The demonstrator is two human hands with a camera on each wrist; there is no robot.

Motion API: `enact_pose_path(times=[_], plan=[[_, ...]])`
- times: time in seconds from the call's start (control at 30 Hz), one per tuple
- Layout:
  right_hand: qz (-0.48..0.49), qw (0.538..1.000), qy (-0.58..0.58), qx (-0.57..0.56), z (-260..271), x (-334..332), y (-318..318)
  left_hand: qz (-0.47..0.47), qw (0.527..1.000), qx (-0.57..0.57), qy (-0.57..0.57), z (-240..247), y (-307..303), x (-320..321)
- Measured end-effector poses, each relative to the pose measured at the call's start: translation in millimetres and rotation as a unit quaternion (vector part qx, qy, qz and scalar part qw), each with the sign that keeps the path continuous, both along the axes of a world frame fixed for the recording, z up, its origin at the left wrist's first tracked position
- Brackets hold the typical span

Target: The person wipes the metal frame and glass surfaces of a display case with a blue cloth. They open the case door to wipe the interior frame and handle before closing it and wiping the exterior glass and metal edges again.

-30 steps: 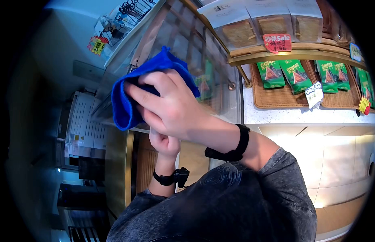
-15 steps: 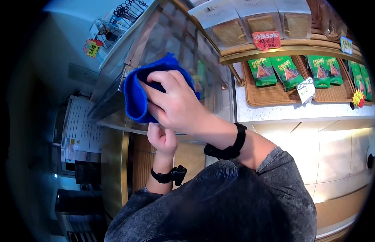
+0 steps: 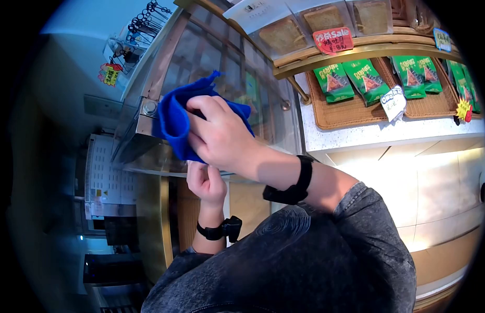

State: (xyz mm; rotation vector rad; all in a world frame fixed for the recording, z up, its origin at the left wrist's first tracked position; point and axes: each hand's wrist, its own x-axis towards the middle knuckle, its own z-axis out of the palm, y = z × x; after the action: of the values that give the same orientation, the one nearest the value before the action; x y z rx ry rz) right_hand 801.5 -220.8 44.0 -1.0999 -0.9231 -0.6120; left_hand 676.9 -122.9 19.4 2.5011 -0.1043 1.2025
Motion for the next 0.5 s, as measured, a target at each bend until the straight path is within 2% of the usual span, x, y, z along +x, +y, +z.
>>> enact_pose_path(times=[0.07, 0.1, 0.27, 0.5], plan=[[0.026, 0.998, 0.037, -0.050, -22.9, 1.2, 5.9, -0.002, 1.000, 0.022, -0.003, 2.5, 2.1, 1.2], [0.008, 0.996, 0.049, -0.075, -35.8, -0.5, 5.5, -0.005, 1.000, 0.017, -0.013, 3.0, 0.6, 3.7], [0.012, 0.985, 0.034, -0.170, -83.4, -7.3, -7.2, -0.016, 0.999, 0.023, -0.023, 2.7, -2.6, 6.5], [0.032, 0.981, 0.081, -0.173, -131.2, -6.4, -16.8, -0.019, 0.999, 0.024, -0.022, 1.1, -3.5, 5.6]])
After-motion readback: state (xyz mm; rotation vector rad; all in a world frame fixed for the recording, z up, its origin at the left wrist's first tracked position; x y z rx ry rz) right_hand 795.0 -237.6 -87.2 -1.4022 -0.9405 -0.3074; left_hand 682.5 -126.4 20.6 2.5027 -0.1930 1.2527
